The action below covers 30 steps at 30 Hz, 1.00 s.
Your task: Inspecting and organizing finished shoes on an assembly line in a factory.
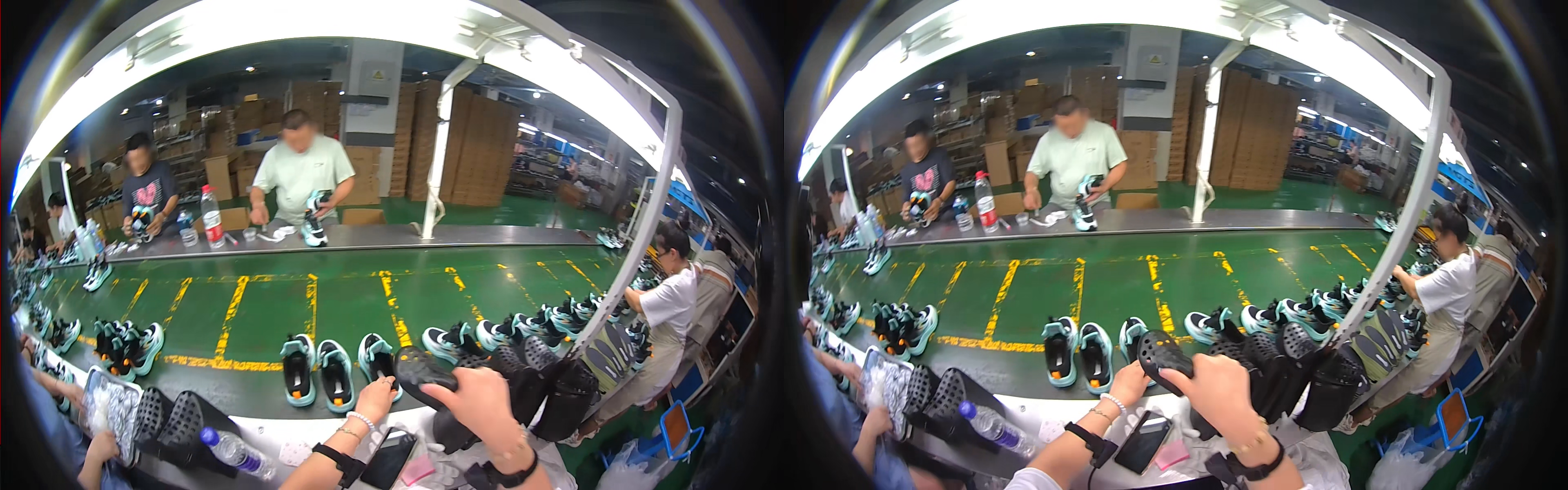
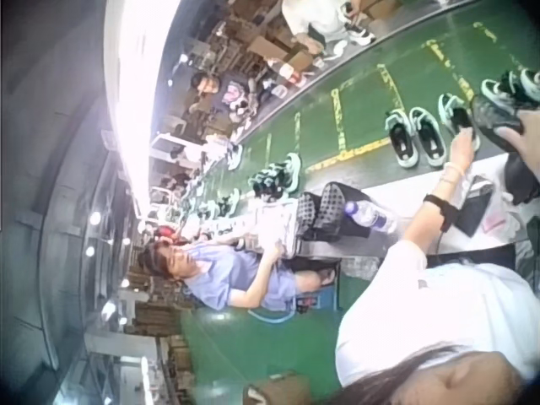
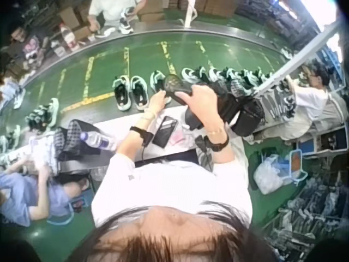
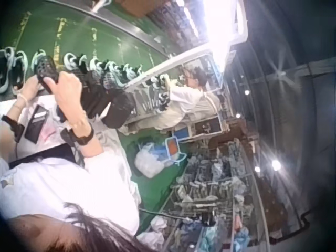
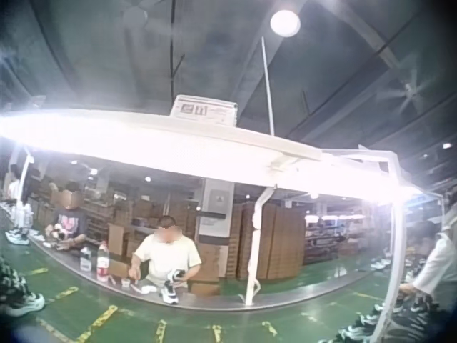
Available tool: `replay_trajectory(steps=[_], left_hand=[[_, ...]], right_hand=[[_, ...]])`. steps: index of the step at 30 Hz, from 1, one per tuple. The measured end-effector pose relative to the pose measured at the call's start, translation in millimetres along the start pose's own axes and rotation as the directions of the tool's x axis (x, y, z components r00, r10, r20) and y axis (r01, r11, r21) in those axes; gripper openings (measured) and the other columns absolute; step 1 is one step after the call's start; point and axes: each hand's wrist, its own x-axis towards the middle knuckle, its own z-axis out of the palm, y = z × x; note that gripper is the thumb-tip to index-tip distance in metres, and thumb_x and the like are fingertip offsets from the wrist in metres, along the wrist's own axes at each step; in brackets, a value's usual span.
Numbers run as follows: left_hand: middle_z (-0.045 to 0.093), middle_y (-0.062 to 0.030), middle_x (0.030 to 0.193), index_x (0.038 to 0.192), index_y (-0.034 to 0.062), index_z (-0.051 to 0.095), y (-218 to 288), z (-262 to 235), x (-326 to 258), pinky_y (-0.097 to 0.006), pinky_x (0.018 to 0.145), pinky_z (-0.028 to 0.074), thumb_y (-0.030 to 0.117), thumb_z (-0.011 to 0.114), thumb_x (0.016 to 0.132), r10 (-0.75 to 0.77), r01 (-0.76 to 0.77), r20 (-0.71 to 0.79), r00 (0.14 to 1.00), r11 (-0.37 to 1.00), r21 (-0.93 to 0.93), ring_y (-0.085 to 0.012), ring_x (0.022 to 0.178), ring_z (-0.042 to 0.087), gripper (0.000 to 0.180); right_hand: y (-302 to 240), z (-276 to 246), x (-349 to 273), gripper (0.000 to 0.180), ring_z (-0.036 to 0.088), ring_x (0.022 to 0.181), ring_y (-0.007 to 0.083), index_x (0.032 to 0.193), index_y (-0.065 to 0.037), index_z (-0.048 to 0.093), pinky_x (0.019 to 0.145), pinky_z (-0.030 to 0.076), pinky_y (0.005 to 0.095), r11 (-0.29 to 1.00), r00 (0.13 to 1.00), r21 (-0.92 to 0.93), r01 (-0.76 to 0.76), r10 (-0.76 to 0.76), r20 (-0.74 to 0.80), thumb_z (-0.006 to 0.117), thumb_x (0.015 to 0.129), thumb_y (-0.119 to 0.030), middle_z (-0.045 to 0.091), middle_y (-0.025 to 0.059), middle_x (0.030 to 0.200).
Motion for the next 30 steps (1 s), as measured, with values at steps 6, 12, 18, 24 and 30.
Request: replay_trajectory(steps=[6, 12, 18, 24, 30], left_hand=[[0.041, -0.0197, 0.129, 0.114, 0.0018, 0.057, -11, 4, -18, -0.040, 0.094, 0.043, 0.018, 0.067, 0.077, -0.201, 0.157, -0.174, 0.964, 0.958, -0.239, -0.0371, 0.111, 0.050, 0.042], [0.045, -0.0151, 0.131, 0.117, 0.0174, 0.057, -28, -1, -16, -0.042, 0.095, 0.042, 0.015, 0.059, 0.080, -0.205, 0.172, -0.115, 0.972, 0.955, -0.242, -0.0378, 0.114, 0.048, 0.037], [0.046, -0.0186, 0.130, 0.114, 0.0081, 0.057, -48, 13, -23, -0.041, 0.098, 0.040, 0.014, 0.059, 0.078, -0.178, 0.147, -0.097, 0.979, 0.953, -0.265, -0.0373, 0.115, 0.048, 0.036], [0.049, -0.0206, 0.127, 0.112, 0.0069, 0.059, -45, 6, -27, -0.040, 0.100, 0.038, 0.004, 0.052, 0.073, -0.094, 0.058, -0.078, 0.992, 0.926, -0.372, -0.0368, 0.117, 0.047, 0.040], [0.053, -0.0137, 0.110, 0.098, 0.0085, 0.062, -28, 3, -16, -0.041, 0.084, 0.045, 0.018, 0.072, 0.070, -0.078, 0.044, -0.268, 0.960, 0.990, -0.131, -0.0333, 0.101, 0.053, 0.031]], right_hand=[[3, 133, 68, 0.053, 0.066, 0.072, 0.0314, 0.074, 0.001, 0.067, 0.065, 0.052, 0.0392, 0.990, 0.949, -0.012, -0.140, 0.138, 0.283, 0.072, 0.067, -0.052, 0.066, 0.0169, 0.070], [4, 223, 105, 0.053, 0.067, 0.081, 0.0292, 0.087, -0.003, 0.068, 0.070, 0.054, 0.0385, 0.970, 0.914, -0.084, -0.227, 0.242, 0.327, 0.072, 0.067, -0.053, 0.068, 0.0151, 0.086], [-18, 289, 85, 0.019, 0.068, 0.082, 0.0260, 0.082, -0.011, 0.072, 0.069, 0.055, 0.0364, 0.963, 0.929, -0.180, -0.201, 0.246, 0.276, 0.054, 0.082, -0.017, 0.069, 0.0131, 0.086], [-6, 309, 104, 0.023, 0.066, 0.092, 0.0270, 0.092, -0.006, 0.070, 0.077, 0.054, 0.0374, 0.959, 0.875, -0.087, -0.271, 0.283, 0.392, 0.050, 0.087, -0.017, 0.068, 0.0138, 0.096], [3, 302, 104, 0.021, 0.065, 0.088, 0.0347, 0.088, -0.002, 0.068, 0.076, 0.053, 0.0418, 0.892, 0.855, 0.209, -0.400, 0.281, 0.437, 0.056, 0.078, -0.017, 0.066, 0.0200, 0.092]])
